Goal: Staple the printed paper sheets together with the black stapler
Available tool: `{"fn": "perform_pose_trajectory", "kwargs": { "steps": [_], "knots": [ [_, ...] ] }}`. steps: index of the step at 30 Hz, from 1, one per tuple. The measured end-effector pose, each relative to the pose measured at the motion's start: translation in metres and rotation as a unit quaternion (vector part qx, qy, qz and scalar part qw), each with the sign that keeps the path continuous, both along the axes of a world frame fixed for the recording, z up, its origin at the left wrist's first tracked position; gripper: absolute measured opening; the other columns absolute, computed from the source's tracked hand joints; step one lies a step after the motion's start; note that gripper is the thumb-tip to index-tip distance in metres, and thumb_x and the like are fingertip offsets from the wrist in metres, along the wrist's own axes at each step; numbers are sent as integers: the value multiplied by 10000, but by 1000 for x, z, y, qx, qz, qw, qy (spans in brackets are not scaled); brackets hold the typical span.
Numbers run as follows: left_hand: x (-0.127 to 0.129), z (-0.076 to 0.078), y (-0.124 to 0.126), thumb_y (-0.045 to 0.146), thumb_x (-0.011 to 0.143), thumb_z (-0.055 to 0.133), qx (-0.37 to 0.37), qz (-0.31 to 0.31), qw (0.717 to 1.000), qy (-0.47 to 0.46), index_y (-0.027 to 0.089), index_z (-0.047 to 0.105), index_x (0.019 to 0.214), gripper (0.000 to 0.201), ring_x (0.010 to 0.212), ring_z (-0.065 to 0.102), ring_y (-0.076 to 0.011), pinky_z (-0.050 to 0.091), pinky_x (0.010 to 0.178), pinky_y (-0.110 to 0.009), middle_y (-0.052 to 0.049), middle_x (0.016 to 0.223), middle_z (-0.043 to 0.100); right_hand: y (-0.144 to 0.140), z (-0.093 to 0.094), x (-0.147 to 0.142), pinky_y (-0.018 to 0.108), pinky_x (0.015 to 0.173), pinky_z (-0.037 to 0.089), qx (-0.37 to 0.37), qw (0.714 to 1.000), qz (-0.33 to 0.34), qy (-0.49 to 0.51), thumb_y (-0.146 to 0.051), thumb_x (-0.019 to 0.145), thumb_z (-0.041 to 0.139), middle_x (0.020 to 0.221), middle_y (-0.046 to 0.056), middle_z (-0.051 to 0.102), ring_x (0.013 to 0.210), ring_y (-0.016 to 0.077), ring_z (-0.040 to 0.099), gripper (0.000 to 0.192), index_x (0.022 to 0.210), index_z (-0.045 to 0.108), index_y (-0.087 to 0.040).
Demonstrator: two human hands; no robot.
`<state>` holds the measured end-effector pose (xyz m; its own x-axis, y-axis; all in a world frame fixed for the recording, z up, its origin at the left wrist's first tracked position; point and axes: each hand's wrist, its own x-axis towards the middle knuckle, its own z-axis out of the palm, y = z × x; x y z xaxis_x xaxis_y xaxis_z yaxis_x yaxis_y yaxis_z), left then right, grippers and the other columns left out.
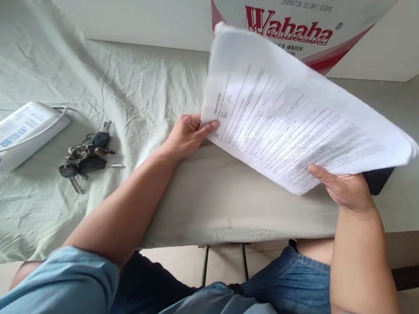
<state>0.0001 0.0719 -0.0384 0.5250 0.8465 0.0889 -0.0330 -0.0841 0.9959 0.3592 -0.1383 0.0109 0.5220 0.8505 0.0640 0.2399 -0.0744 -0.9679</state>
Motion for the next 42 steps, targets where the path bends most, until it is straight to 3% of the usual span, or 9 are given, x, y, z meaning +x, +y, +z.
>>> {"fn": "perform_pose_trajectory", "kwargs": {
  "steps": [4, 8, 11, 14, 18, 23, 31, 35, 42],
  "knots": [
    [-1, 10, -3, 841, 890, 897, -84, -13, 994, -64, 174, 799, 934, 675, 537, 575, -105, 447, 492, -245, 2, 673, 675, -25, 0, 35, 571, 1427, 487, -161, 972, 171, 15, -572, 563, 1152, 1453, 89, 880, 1528, 426, 749, 617, 1091, 915, -358],
    [-6, 21, -6, 797, 799, 988, -155, -104, 980, -68, 163, 777, 858, 671, 466, 448, -73, 300, 435, -244, 19, 610, 608, -28, 13, 49, 665, 1078, 711, -8, 991, 32, 131, -1095, 716, 752, 1139, 164, 931, 1145, 478, 894, 864, 1155, 942, -376],
    [-10, 32, -9, 696, 816, 1002, -174, -214, 961, 22, 147, 763, 800, 599, 475, 466, -83, 306, 446, -244, 11, 594, 607, -14, 21, 37, 608, 815, 730, -30, 984, 72, 160, -1124, 591, 796, 923, 173, 915, 827, 430, 889, 963, 1158, 952, -362],
    [-8, 40, -12, 558, 876, 948, -122, -294, 942, 104, 136, 787, 813, 456, 578, 584, -111, 422, 518, -230, -17, 682, 694, 0, 16, 6, 504, 734, 714, -88, 972, 150, 158, -980, 479, 998, 962, 159, 922, 790, 366, 869, 984, 1195, 953, -307],
    [-1, 39, -15, 487, 942, 834, -36, -324, 936, 135, 135, 830, 857, 362, 667, 631, -124, 483, 594, -224, -28, 755, 743, 8, 0, -50, 351, 800, 698, -96, 983, 127, 90, -657, 697, 1110, 976, 41, 909, 848, 235, 841, 603, 1156, 944, -303],
    [3, 34, -20, 427, 948, 807, -61, -302, 941, 142, 139, 855, 1075, 319, 572, 598, -116, 448, 516, -239, -4, 754, 734, 11, -8, -69, 288, 571, 554, -162, 979, 117, 41, -641, 850, 1017, 730, -13, 784, 645, 173, 678, 383, 918, 922, -276],
    [8, 29, -29, 177, 979, 689, 0, -238, 960, 147, 176, 787, 1156, 202, 458, 549, -77, 485, 617, -238, 102, 580, 631, 15, -11, -35, 349, 607, 631, -267, 957, 109, 34, -641, 690, 1068, 751, 22, 834, 662, 234, 756, 427, 811, 885, -275],
    [10, 24, -31, 211, 1034, 646, 28, -191, 971, 143, 161, 770, 1239, 245, 501, 581, -78, 512, 613, -242, 56, 735, 717, 17, -13, -34, 395, 614, 662, -265, 961, 64, 52, -665, 658, 1059, 772, 42, 859, 669, 270, 793, 453, 832, 897, -280],
    [13, -5, -27, 26, 1053, 468, 282, -85, 951, 91, 204, 782, 1525, 595, 1094, 774, -171, 656, 1011, -323, -95, 1205, 790, 17, -15, -27, 456, 727, 735, -265, 962, 28, 60, -602, 647, 1060, 864, 74, 905, 779, 341, 870, 393, 825, 886, -298]
  ]
}}
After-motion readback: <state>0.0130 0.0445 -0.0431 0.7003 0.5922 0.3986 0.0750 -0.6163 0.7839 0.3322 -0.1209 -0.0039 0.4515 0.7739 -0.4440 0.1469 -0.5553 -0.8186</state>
